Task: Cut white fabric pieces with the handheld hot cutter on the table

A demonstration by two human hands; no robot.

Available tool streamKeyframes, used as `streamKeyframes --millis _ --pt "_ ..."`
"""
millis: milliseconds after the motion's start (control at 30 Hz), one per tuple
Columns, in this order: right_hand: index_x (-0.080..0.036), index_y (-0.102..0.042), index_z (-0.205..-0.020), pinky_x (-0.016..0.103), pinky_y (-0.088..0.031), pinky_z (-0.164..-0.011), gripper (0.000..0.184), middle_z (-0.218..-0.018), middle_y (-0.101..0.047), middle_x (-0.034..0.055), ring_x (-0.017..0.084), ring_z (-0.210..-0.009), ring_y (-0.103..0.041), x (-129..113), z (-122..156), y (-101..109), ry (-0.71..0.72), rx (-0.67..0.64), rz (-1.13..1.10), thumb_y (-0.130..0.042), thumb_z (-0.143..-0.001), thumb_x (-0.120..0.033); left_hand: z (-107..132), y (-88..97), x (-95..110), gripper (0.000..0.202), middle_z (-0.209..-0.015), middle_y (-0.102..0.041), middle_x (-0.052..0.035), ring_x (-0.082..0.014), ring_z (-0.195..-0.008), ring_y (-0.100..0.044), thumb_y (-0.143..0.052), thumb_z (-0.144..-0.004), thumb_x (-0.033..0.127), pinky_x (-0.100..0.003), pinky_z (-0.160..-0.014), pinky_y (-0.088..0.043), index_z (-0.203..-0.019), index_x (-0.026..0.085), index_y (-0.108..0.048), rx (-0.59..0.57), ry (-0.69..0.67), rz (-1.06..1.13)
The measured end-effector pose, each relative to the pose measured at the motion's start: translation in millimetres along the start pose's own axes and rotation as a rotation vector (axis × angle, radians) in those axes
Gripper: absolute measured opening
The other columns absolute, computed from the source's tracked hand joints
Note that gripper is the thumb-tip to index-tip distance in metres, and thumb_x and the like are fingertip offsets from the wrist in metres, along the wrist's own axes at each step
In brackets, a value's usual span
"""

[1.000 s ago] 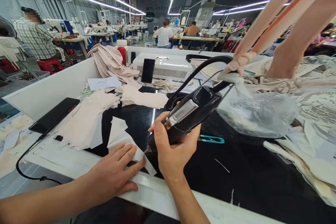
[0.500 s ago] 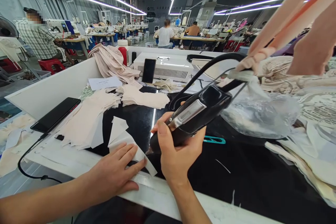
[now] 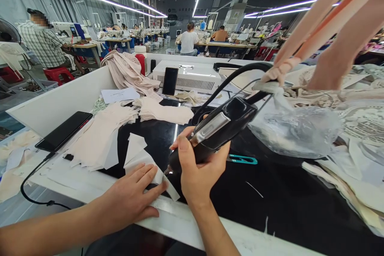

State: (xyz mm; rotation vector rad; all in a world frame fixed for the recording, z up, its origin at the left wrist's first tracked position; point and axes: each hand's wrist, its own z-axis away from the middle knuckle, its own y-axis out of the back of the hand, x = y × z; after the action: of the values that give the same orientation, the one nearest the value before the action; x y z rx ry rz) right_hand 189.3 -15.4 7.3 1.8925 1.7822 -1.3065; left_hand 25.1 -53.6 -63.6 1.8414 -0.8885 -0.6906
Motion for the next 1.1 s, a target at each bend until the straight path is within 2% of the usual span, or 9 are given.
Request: streamKeyframes --millis 133,233,300,600,900,1100 --pt "-0.029 -0.057 -0.123 0.028 -0.054 -0.057 0.041 -0.08 -0.067 -0.0064 0.013 -0.06 -0.061 4.1 1.5 -1.8 -0.003 -0.023 0.012 -0.078 -0.088 -0.027 0.4 -1.5 -0.1 0.075 -0.127 -0.067 -0.022 -0.0365 -0.122 -0.066 -0.083 -0.079 0.059 -0.05 -0.105 -0.055 -0.134 0.016 -0.057 0.008 0.006 0.014" --pt "-0.026 -0.058 -0.106 0.028 -0.055 -0.056 0.027 -0.08 -0.067 -0.0062 0.012 -0.058 -0.061 5.4 1.7 -2.9 0.006 -0.017 0.041 -0.077 -0.088 -0.027 1.1 -3.1 -0.7 0.077 -0.127 -0.067 -0.0218 -0.0368 -0.122 -0.066 -0.085 -0.077 0.06 -0.05 -0.104 -0.055 -0.134 0.016 -0.057 0.02 0.005 0.031" --pt "-0.026 -0.056 -0.101 0.028 -0.055 -0.057 0.025 -0.079 -0.067 -0.0065 0.011 -0.057 -0.061 5.7 0.6 -4.0 0.012 -0.007 0.039 -0.078 -0.088 -0.028 1.4 -3.6 -1.4 0.078 -0.127 -0.067 -0.022 -0.0371 -0.121 -0.066 -0.086 -0.075 0.059 -0.051 -0.104 -0.056 -0.133 0.016 -0.057 0.028 0.0 0.035" --pt "-0.026 -0.054 -0.097 0.024 -0.057 -0.055 0.027 -0.078 -0.068 -0.007 0.01 -0.056 -0.062 13.8 -3.7 -11.5 0.01 -0.006 -0.014 -0.077 -0.084 -0.022 3.2 0.7 -4.5 0.074 -0.128 -0.067 -0.0224 -0.037 -0.12 -0.067 -0.084 -0.079 0.058 -0.051 -0.102 -0.057 -0.135 0.017 -0.058 0.03 -0.027 0.014" --pt "-0.026 -0.054 -0.098 0.025 -0.057 -0.056 0.025 -0.078 -0.066 -0.0073 0.01 -0.058 -0.062 14.1 -0.3 -12.9 -0.031 -0.03 -0.03 -0.075 -0.085 -0.023 4.6 1.4 -6.6 0.073 -0.128 -0.067 -0.0222 -0.0372 -0.12 -0.067 -0.081 -0.081 0.059 -0.052 -0.102 -0.058 -0.136 0.016 -0.059 0.035 -0.036 0.0" --pt "-0.026 -0.052 -0.097 0.025 -0.054 -0.051 0.027 -0.076 -0.066 -0.0072 0.011 -0.055 -0.061 13.2 0.5 -15.0 -0.056 -0.04 -0.025 -0.076 -0.084 -0.025 5.0 3.6 -6.5 0.073 -0.13 -0.066 -0.0223 -0.0376 -0.121 -0.066 -0.08 -0.082 0.059 -0.052 -0.101 -0.058 -0.137 0.017 -0.058 0.016 -0.04 -0.008"
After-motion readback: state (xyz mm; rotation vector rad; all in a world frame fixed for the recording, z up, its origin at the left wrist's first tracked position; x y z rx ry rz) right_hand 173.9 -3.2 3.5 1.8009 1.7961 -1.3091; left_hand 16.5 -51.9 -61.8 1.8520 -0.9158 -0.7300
